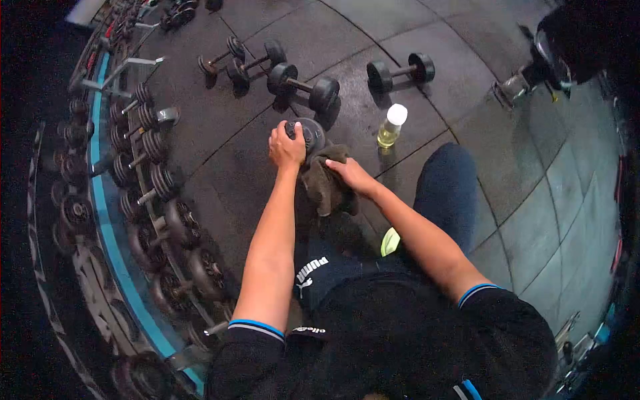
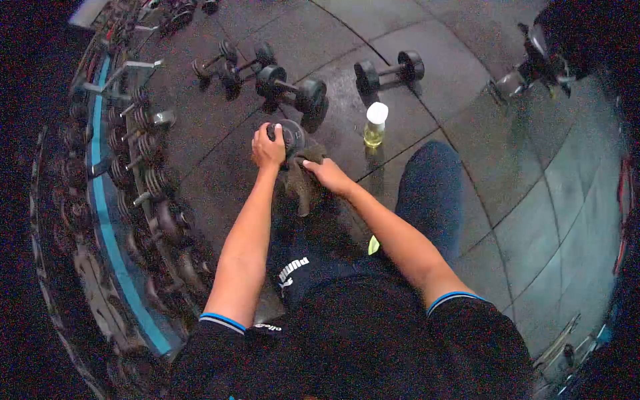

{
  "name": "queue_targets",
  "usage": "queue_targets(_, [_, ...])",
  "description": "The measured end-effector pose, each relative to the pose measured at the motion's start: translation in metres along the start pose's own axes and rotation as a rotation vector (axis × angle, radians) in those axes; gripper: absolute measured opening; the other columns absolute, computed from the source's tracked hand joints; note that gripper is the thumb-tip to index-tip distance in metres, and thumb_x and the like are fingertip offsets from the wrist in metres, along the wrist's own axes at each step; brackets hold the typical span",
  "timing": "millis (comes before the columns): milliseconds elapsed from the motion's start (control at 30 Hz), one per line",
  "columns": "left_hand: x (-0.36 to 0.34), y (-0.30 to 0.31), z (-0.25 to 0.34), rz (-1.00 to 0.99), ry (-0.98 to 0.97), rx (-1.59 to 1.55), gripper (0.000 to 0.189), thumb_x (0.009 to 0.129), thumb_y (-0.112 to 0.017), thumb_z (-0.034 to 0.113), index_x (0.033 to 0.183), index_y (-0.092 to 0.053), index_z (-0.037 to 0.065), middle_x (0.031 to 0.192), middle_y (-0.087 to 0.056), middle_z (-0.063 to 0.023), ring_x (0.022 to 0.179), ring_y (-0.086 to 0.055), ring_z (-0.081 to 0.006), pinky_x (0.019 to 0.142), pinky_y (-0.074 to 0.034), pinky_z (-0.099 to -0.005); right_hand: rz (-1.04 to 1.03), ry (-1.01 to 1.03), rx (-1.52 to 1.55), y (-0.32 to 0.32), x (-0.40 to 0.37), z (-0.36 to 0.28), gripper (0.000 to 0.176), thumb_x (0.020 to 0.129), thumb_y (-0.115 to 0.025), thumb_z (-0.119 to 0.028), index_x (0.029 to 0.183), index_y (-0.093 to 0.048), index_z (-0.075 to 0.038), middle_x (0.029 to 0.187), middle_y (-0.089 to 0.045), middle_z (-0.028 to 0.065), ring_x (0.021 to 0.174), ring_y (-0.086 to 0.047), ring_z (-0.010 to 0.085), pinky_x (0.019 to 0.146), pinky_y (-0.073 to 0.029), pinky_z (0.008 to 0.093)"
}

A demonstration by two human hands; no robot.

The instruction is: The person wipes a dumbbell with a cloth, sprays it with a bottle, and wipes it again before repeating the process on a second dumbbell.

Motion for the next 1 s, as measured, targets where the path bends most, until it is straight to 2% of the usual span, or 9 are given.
queue_targets(100, [-0.002, -0.002, -0.005, -0.022, 0.009, -0.024, 0.057, 0.094, -0.056, 0.052, 0.131, -0.059, 0.009, 0.127, -0.061, -0.0157, 0.119, -0.056, -0.0388, 0.099, -0.046, -0.0511, -0.025, -0.183, -0.836, 0.033, -0.007, -0.021, 0.051, 0.093, -0.063, -0.040, 0.113, -0.063, 0.007, 0.118, -0.069, 0.0238, 0.106, -0.067, 0.0397, 0.091, -0.052, 0.0462])
queue_targets(167, [-0.005, 0.002, -0.002, -0.068, 0.043, -0.023, 0.060, 0.093, -0.056, 0.054, 0.133, -0.058, 0.009, 0.129, -0.060, -0.0156, 0.121, -0.054, -0.0383, 0.099, -0.045, -0.0522, 0.027, -0.272, -1.002, 0.067, -0.001, 0.015, 0.058, 0.088, -0.067, -0.046, 0.119, -0.065, 0.004, 0.119, -0.067, 0.0257, 0.114, -0.062, 0.0452, 0.091, -0.053, 0.0507])
queue_targets(300, [0.004, -0.006, -0.021, -0.104, 0.031, -0.105, 0.065, 0.092, -0.055, 0.058, 0.135, -0.055, 0.009, 0.131, -0.059, -0.0174, 0.126, -0.052, -0.0376, 0.106, -0.040, -0.0510, 0.119, -0.025, -1.189, 0.068, -0.011, 0.022, 0.056, 0.086, -0.071, -0.045, 0.116, -0.062, 0.001, 0.118, -0.067, 0.0249, 0.110, -0.063, 0.0446, 0.090, -0.051, 0.0553])
queue_targets(433, [0.020, -0.017, -0.051, -0.243, 0.176, -0.502, 0.078, 0.092, -0.052, 0.068, 0.142, -0.049, 0.009, 0.141, -0.054, -0.0179, 0.136, -0.045, -0.0369, 0.111, -0.036, -0.0437, -0.250, -0.023, -1.109, 0.037, -0.005, 0.006, 0.068, 0.086, -0.073, -0.044, 0.136, -0.056, 0.000, 0.125, -0.063, 0.0278, 0.117, -0.061, 0.0437, 0.098, -0.049, 0.0471])
queue_targets(467, [0.015, -0.012, -0.056, -0.186, 0.287, -0.793, 0.081, 0.093, -0.050, 0.070, 0.144, -0.047, 0.007, 0.145, -0.051, -0.0166, 0.138, -0.043, -0.0325, 0.113, -0.034, -0.0404, -0.233, -0.036, -1.099, 0.032, -0.002, 0.000, 0.068, 0.086, -0.073, -0.043, 0.136, -0.056, 0.000, 0.126, -0.063, 0.0273, 0.118, -0.060, 0.0435, 0.099, -0.049, 0.0466])
queue_targets(600, [-0.056, 0.015, -0.121, 0.016, 0.416, -0.802, 0.073, 0.100, -0.046, 0.062, 0.141, -0.048, 0.001, 0.140, -0.054, -0.0146, 0.134, -0.046, -0.0272, 0.114, -0.032, -0.0385, -0.029, 0.017, -0.936, 0.010, 0.018, 0.014, 0.069, 0.084, -0.075, -0.042, 0.136, -0.056, -0.001, 0.127, -0.063, 0.0254, 0.120, -0.059, 0.0419, 0.101, -0.048, 0.0446])
queue_targets(633, [-0.079, 0.010, -0.157, -0.063, 0.496, -0.790, 0.070, 0.099, -0.050, 0.061, 0.140, -0.049, 0.004, 0.137, -0.056, -0.0126, 0.129, -0.049, -0.0248, 0.111, -0.035, -0.0365, 0.058, 0.055, -0.876, 0.008, 0.026, 0.027, 0.070, 0.082, -0.076, -0.041, 0.136, -0.056, -0.001, 0.128, -0.063, 0.0250, 0.121, -0.059, 0.0413, 0.102, -0.048, 0.0440])
queue_targets(733, [-0.167, 0.092, -0.130, -0.258, 0.828, -0.944, 0.068, 0.093, -0.059, 0.062, 0.135, -0.050, 0.010, 0.130, -0.060, -0.0082, 0.117, -0.055, -0.0199, 0.095, -0.042, -0.0410, 0.093, -0.181, -0.722, -0.001, 0.062, 0.080, 0.071, 0.078, -0.078, -0.038, 0.134, -0.056, -0.001, 0.128, -0.063, 0.0247, 0.123, -0.059, 0.0406, 0.103, -0.047, 0.0445])
queue_targets(1000, [-0.170, 0.229, -0.085, -0.119, 0.627, -1.165, 0.044, 0.102, -0.052, 0.044, 0.133, -0.053, 0.012, 0.125, -0.064, -0.0069, 0.107, -0.061, -0.0169, 0.092, -0.046, -0.0342, 0.085, -0.057, -0.711, -0.016, 0.125, 0.097, 0.061, 0.075, -0.078, -0.025, 0.128, -0.057, -0.003, 0.131, -0.061, 0.0229, 0.121, -0.059, 0.0419, 0.099, -0.048, 0.0480])
Point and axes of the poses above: each hand's wrist, its own x-axis towards the middle knuckle, its own y-axis out of the back of the hand, z = x × y, the point moved 2 cm from there along x, towards the middle knuckle
